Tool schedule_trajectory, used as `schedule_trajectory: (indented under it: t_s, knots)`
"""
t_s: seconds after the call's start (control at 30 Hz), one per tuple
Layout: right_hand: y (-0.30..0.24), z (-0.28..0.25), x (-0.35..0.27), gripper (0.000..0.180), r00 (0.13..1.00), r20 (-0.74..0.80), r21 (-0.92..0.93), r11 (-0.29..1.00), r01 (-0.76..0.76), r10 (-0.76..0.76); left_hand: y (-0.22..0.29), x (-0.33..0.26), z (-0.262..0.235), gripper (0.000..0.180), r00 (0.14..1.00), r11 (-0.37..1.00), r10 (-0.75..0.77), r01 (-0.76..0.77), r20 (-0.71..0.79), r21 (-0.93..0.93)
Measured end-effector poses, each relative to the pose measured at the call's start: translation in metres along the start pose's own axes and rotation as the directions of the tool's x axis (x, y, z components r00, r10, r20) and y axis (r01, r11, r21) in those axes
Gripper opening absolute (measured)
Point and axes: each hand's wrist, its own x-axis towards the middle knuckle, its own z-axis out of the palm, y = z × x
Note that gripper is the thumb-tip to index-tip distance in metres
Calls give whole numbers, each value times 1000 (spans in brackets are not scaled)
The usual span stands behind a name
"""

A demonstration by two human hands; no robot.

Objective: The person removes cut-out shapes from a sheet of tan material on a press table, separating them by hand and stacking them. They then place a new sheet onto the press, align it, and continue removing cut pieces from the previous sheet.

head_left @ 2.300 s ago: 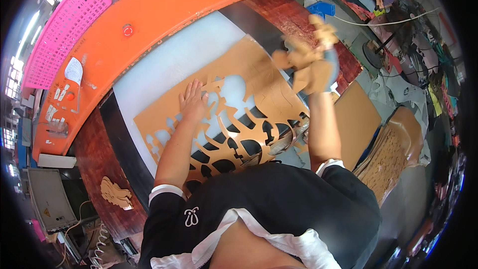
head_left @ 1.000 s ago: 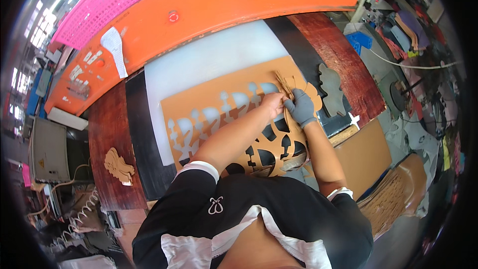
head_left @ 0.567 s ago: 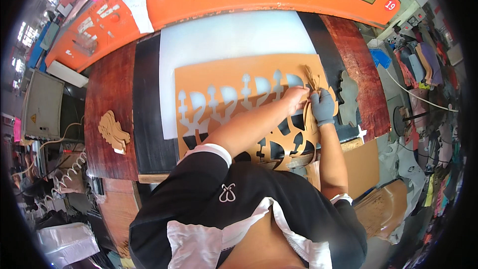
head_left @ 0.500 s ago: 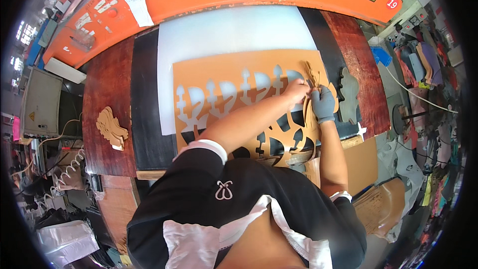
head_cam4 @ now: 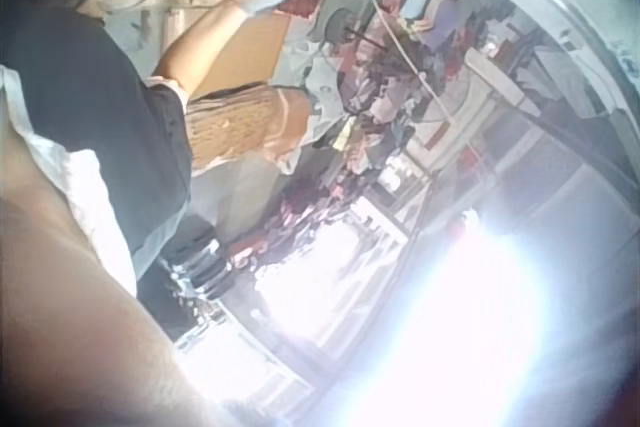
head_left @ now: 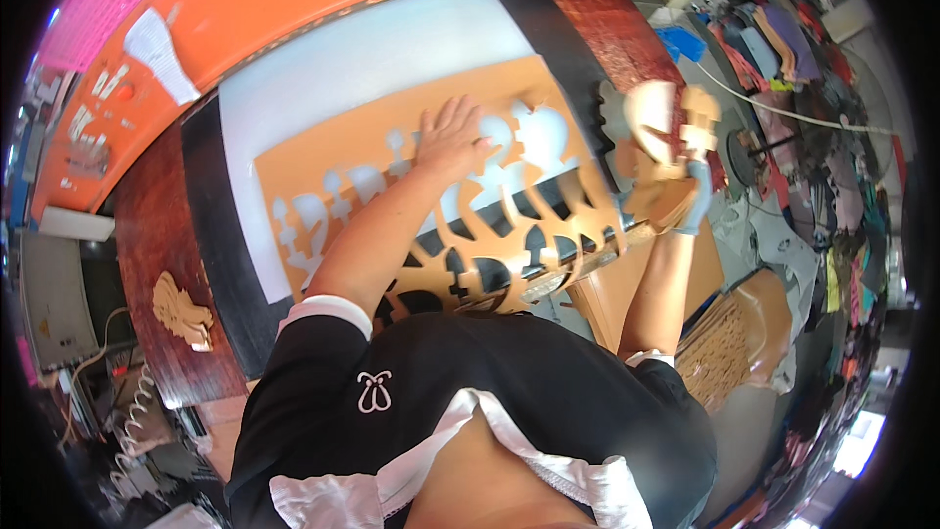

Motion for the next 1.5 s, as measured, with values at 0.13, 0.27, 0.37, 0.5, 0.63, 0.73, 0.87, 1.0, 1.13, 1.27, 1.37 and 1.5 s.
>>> schedule_trajectory:
  t_s: [0.13, 0.27, 0.37, 0.5, 0.63, 0.73, 0.87, 1.0, 1.13, 1.27, 1.37, 1.5]
  knots:
    - [-81, -28, -2, 36, 1000, 18, 589, 808, -25, 18, 0, 2, 2, 58, 1000, 1000, -10, 10, -8, 29]
    - [-110, 12, -34, 27, 998, -20, 310, 948, 69, -66, 2, -3, -9, 54, 997, 1000, 28, -28, -68, 5]
    - [-91, 49, -52, 26, 999, 34, 220, 974, -48, 42, 30, -15, -26, 52, 968, 962, 233, -243, -88, -123]
    - [-51, 99, -62, 20, 986, 21, 61, 984, -167, 165, 87, -60, -46, 57, 895, 444, 438, -137, 81, -886]
    - [-8, 160, -101, 25, 907, 420, -595, 748, 294, -22, 105, -87, -56, 68, 914, 33, 405, 17, 29, -999]
    - [6, 193, -122, 35, 642, 745, -568, 333, 753, -181, 80, -93, -55, 58, 958, -227, 278, -9, -74, -974]
    - [-4, 186, -127, 29, 617, 772, -406, 628, 663, -153, 38, -103, -48, 54, 975, -448, 190, 193, 118, -873]
    - [4, 168, -117, 29, 907, 414, -514, 804, 299, -73, 17, -119, -41, 48, 993, -478, 101, 99, 57, -873]
    - [22, 163, -114, 37, 865, 489, -622, 741, 252, 116, 12, -128, -34, 45, 948, -539, 284, 37, -140, -842]
    - [21, 162, -115, 40, 772, 538, -579, 814, 48, 338, 7, -136, -28, 46, 966, -476, 255, 78, -53, -876]
    - [15, 163, -119, 41, 821, 450, -533, 843, -70, 353, 0, -144, -31, 46, 972, -490, 233, 80, -42, -868]
    - [10, 163, -127, 36, 733, 401, -268, 836, -480, 549, -3, -152, -41, 47, 978, -505, 202, 58, -52, -861]
